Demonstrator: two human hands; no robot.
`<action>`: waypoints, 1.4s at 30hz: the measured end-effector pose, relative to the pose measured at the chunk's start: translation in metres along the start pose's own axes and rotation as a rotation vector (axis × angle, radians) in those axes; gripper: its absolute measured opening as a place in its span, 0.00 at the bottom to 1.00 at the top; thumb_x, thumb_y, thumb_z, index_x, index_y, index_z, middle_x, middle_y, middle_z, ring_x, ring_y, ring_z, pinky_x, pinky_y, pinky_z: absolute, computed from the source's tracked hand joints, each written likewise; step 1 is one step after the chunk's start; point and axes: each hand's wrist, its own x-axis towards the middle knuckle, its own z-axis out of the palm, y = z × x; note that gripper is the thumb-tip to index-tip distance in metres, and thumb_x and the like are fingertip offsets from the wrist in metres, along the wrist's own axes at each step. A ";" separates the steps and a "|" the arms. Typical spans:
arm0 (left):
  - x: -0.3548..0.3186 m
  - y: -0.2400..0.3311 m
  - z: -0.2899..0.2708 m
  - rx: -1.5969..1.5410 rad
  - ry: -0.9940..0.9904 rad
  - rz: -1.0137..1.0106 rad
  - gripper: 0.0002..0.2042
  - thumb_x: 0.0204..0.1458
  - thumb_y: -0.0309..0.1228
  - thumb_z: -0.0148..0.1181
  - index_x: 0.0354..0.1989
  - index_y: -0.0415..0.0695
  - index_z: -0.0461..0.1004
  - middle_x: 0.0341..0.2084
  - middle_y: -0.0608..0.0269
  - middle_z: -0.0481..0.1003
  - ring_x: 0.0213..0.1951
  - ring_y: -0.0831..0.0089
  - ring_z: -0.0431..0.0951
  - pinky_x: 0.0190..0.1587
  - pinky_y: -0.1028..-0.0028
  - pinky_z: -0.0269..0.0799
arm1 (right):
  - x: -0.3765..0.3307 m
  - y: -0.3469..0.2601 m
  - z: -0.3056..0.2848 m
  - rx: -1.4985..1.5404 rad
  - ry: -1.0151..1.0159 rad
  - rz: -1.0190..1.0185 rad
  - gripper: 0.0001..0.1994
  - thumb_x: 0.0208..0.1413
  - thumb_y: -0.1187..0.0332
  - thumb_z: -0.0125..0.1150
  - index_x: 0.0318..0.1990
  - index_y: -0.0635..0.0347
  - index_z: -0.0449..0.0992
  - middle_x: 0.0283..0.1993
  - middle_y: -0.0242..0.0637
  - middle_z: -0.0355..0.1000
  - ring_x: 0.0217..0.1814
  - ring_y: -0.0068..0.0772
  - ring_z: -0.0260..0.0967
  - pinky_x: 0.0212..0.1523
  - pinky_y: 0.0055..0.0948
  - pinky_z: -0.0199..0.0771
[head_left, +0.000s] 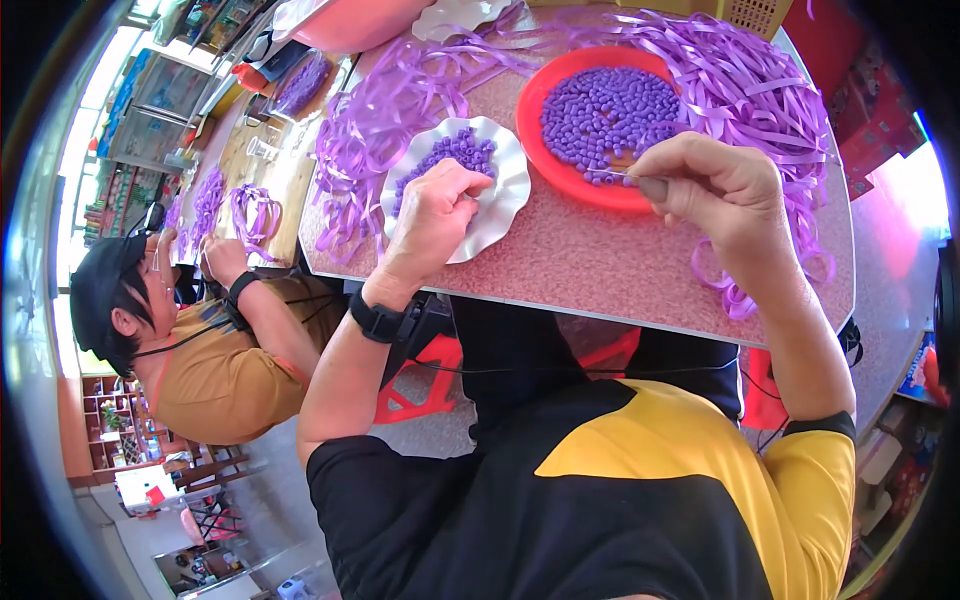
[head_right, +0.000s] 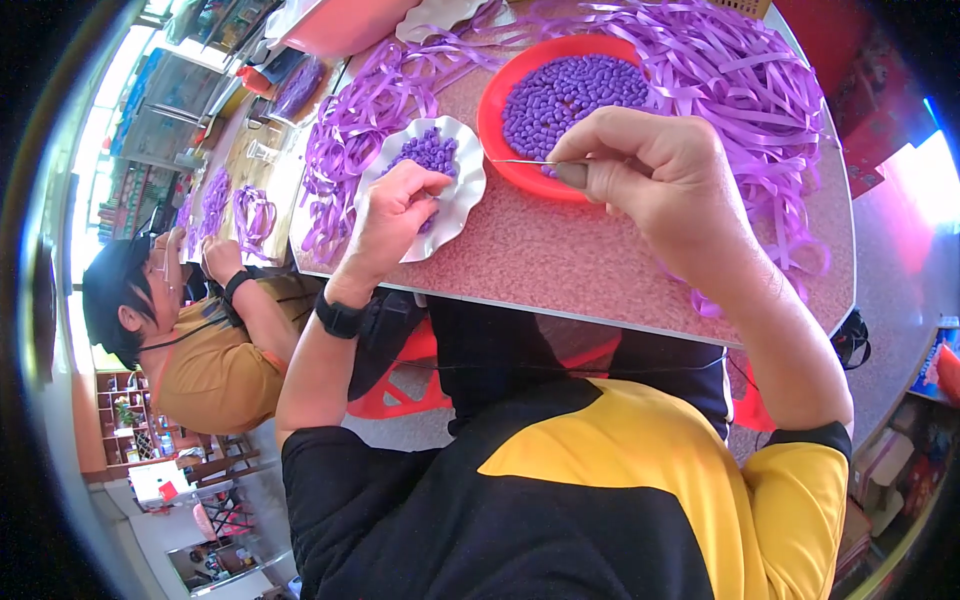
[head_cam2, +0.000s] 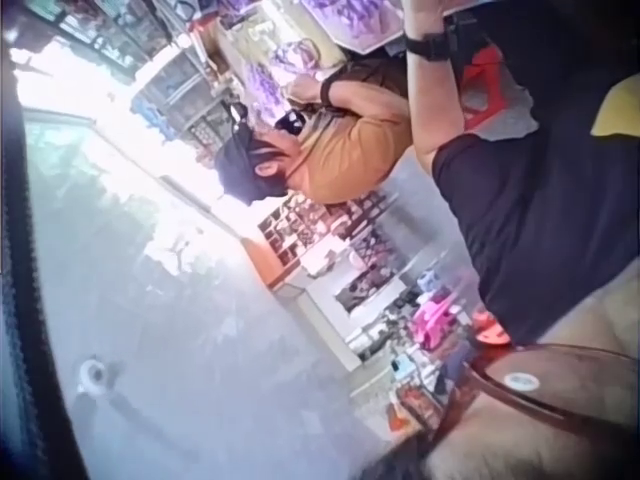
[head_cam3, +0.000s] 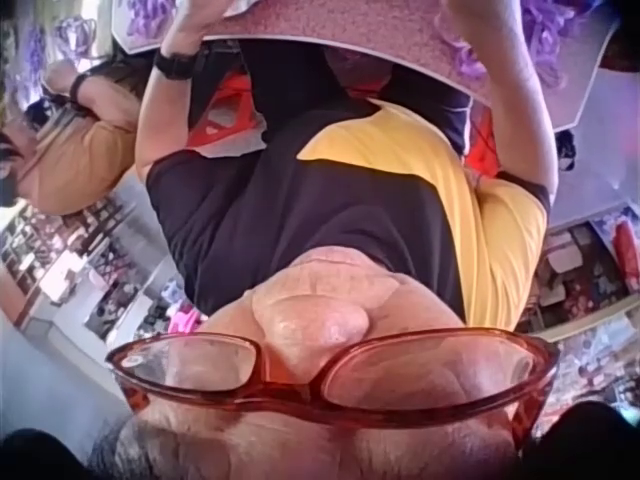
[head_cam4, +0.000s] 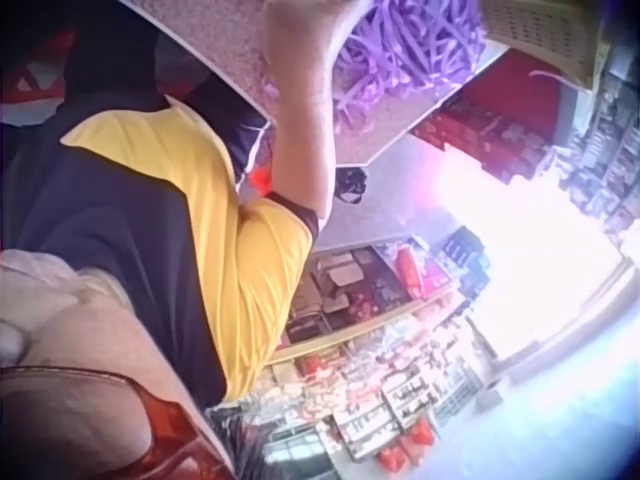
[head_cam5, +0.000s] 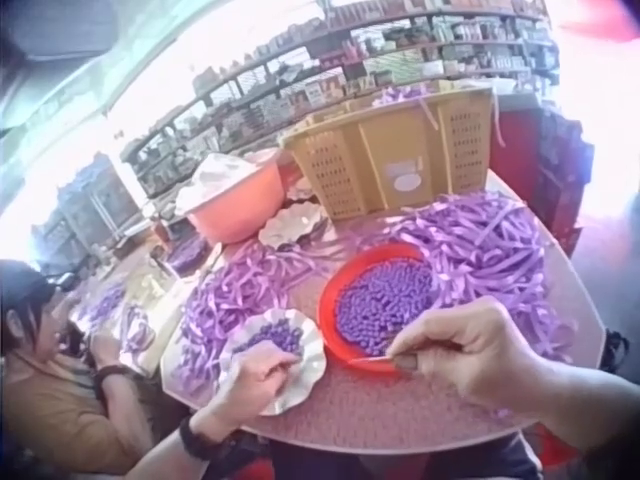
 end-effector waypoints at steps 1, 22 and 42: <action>0.000 0.001 -0.002 0.004 -0.008 -0.005 0.11 0.43 0.15 0.59 0.36 0.38 0.79 0.29 0.56 0.75 0.34 0.60 0.77 0.37 0.67 0.72 | 0.000 0.003 -0.002 0.029 0.009 0.044 0.03 0.55 0.80 0.61 0.36 0.65 0.79 0.28 0.26 0.74 0.31 0.14 0.66 0.33 0.18 0.68; 0.006 -0.007 -0.006 0.195 -0.046 -0.003 0.07 0.42 0.20 0.65 0.31 0.39 0.78 0.26 0.56 0.75 0.32 0.58 0.77 0.35 0.64 0.71 | -0.001 0.010 -0.001 -0.069 0.009 -0.064 0.05 0.55 0.80 0.61 0.38 0.66 0.79 0.29 0.29 0.74 0.29 0.15 0.66 0.32 0.17 0.67; 0.002 -0.012 0.004 0.214 0.021 -0.016 0.05 0.46 0.20 0.66 0.32 0.38 0.79 0.25 0.62 0.74 0.27 0.75 0.75 0.30 0.75 0.69 | -0.002 0.009 0.003 -0.048 0.002 -0.066 0.04 0.53 0.83 0.60 0.36 0.67 0.78 0.30 0.33 0.76 0.33 0.20 0.73 0.37 0.19 0.72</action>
